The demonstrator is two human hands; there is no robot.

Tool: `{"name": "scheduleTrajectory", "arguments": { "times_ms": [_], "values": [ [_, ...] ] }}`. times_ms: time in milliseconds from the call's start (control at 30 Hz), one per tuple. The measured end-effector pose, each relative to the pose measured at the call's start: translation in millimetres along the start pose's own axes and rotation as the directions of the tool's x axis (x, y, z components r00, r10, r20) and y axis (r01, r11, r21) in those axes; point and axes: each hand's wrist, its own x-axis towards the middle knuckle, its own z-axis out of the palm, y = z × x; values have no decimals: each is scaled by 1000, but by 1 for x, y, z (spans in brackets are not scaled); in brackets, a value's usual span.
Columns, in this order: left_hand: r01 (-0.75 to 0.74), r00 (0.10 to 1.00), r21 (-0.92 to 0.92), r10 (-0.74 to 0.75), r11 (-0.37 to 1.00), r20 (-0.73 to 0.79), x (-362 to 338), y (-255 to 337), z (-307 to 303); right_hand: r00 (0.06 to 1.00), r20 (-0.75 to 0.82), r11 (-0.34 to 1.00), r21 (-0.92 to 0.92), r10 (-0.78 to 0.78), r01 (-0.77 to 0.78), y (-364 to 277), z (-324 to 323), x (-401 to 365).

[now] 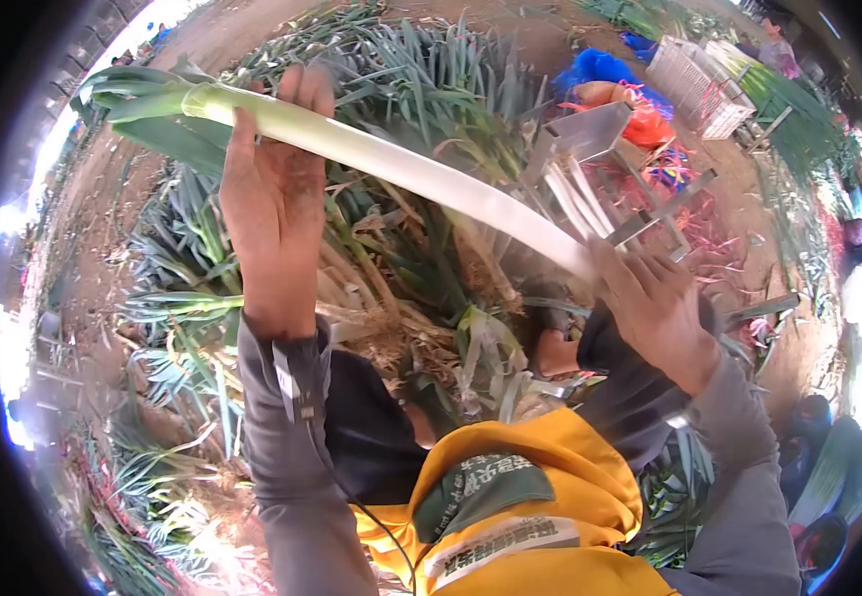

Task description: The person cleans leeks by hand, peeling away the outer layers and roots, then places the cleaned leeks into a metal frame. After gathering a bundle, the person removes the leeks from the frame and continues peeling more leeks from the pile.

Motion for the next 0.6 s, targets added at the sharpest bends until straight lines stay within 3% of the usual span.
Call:
{"name": "scheduleTrajectory", "arguments": {
  "times_ms": [100, 167, 200, 267, 300, 367, 433, 500, 533, 567, 600],
  "values": [
    [-48, 996, -34, 51, 998, 74, 33, 17, -65, 982, -176, 996, 54, -63, 74, -3, 60, 13],
    [-118, 982, -168, 141, 979, 129, 48, 33, -110, 974, 149, 955, 218, 173, -203, -6, 98, 16],
    [-133, 981, -154, 152, 979, 117, 55, 40, -135, 976, 151, 954, 235, 155, -188, 2, 132, 10],
    [-125, 987, -135, 137, 983, 81, 52, 59, -176, 828, 519, 975, -57, 214, -216, 20, 194, -17],
    [-131, 988, -111, 139, 985, 67, 44, 67, -178, 829, 525, 977, -31, 194, -209, 13, 196, -22],
    [-332, 922, 44, 334, 942, -195, 43, 74, -180, 425, 898, 994, -91, 112, -68, 3, 188, -24],
    [-337, 908, 107, 352, 936, -226, 37, 82, -202, 733, 680, 957, 191, 32, -220, -42, 130, 10],
    [-332, 927, -60, 314, 941, -205, 43, 87, -204, 941, 314, 878, 477, -126, -42, -65, 133, 31],
    [-336, 930, -52, 322, 940, -179, 45, 88, -208, 993, 76, 892, 449, -86, 43, -82, 114, 55],
    [-344, 932, -69, 332, 937, -144, 46, 86, -212, 983, -176, 911, 394, -55, 122, -97, 98, 84],
    [-343, 931, -78, 328, 936, -159, 46, 83, -210, 983, -177, 915, 387, -49, 115, -105, 106, 104]
  ]
}}
